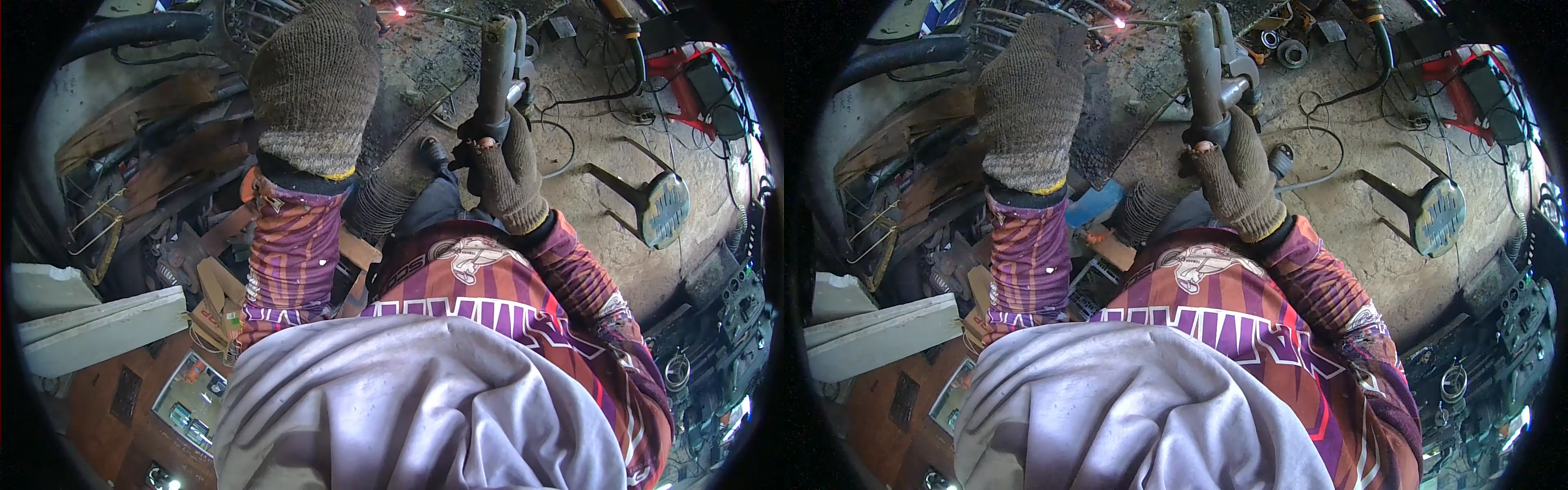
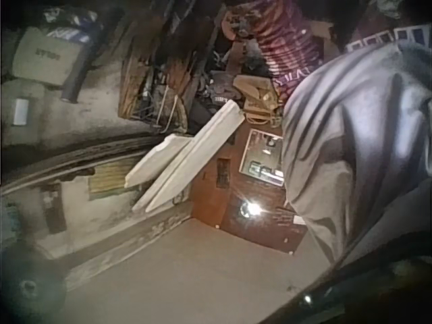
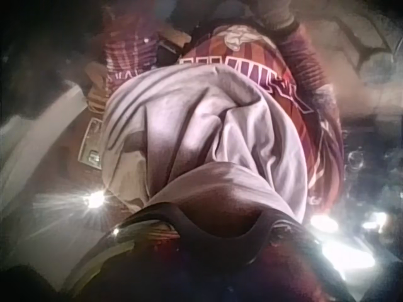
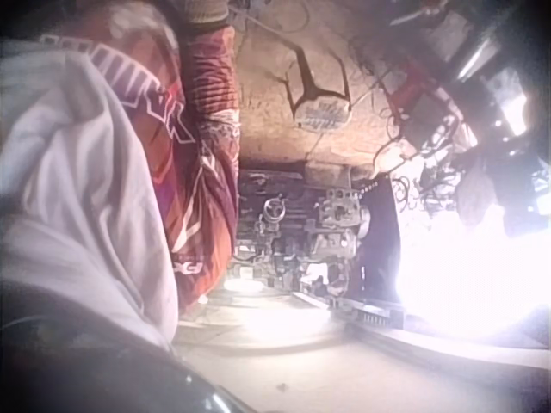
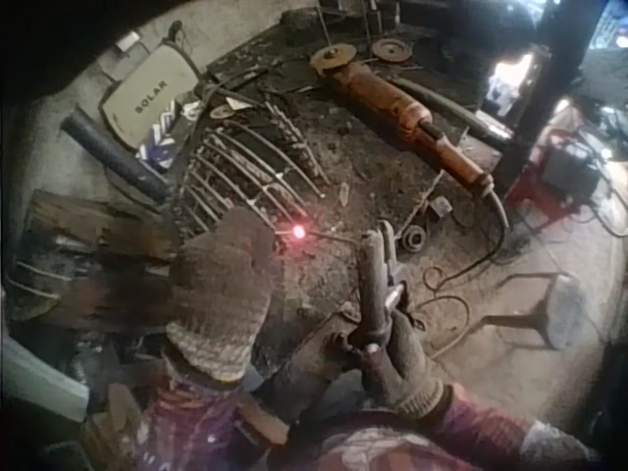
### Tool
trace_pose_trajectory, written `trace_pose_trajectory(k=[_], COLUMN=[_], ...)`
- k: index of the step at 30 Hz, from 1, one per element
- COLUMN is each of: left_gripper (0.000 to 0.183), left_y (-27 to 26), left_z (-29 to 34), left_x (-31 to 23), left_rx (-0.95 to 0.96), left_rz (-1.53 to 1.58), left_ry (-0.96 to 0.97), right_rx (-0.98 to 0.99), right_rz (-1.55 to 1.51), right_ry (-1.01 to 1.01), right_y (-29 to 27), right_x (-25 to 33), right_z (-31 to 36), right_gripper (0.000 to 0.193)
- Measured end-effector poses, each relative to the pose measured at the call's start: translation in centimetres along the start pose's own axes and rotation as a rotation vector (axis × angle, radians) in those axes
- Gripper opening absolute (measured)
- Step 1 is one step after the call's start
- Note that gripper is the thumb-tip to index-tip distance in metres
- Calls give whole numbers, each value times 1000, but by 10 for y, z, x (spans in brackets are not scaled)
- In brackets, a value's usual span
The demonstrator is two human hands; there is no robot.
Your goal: The person strikes a metal cage with a hammer, positions a metal rod against the cage by hand, and welds the rod to the structure using a torch.
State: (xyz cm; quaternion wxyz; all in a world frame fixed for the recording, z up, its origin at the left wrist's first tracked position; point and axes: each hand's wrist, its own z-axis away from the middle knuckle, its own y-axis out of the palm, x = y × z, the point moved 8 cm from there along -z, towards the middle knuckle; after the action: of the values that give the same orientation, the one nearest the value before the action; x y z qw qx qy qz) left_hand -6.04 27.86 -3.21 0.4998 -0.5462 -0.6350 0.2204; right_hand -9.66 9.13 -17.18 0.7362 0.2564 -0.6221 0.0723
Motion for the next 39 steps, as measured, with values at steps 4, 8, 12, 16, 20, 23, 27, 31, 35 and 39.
trace_pose_trajectory(k=[4,8,12,16,20,23,27,31,35,39], left_gripper=[19,20,22,25,26,27,28,33,28,25], left_y=[1,-11,-10,-5,-11,-12,-5,8,6,5], left_z=[2,4,2,7,28,56,89,86,83,89], left_x=[10,12,10,12,22,25,10,-8,-13,-8], left_rx=[155,144,154,196,164,84,-46,149,256,223], left_rz=[180,121,131,95,180,357,588,339,322,549], left_ry=[-305,-273,-278,-197,-234,-409,-544,-515,-503,-684], right_rx=[30,41,24,4,32,14,5,30,16,-20], right_rz=[446,715,241,361,42,-83,-118,-58,34,247], right_ry=[-169,-363,-163,-239,-38,13,107,20,-14,-138], right_y=[-7,1,1,-7,-17,-14,-12,-13,-14,-17], right_x=[4,16,22,26,-7,-13,-9,-9,-4,16], right_z=[-4,-1,1,-2,5,9,14,13,15,15], right_gripper=[44,42,46,50,59,69,76,74,62,54])
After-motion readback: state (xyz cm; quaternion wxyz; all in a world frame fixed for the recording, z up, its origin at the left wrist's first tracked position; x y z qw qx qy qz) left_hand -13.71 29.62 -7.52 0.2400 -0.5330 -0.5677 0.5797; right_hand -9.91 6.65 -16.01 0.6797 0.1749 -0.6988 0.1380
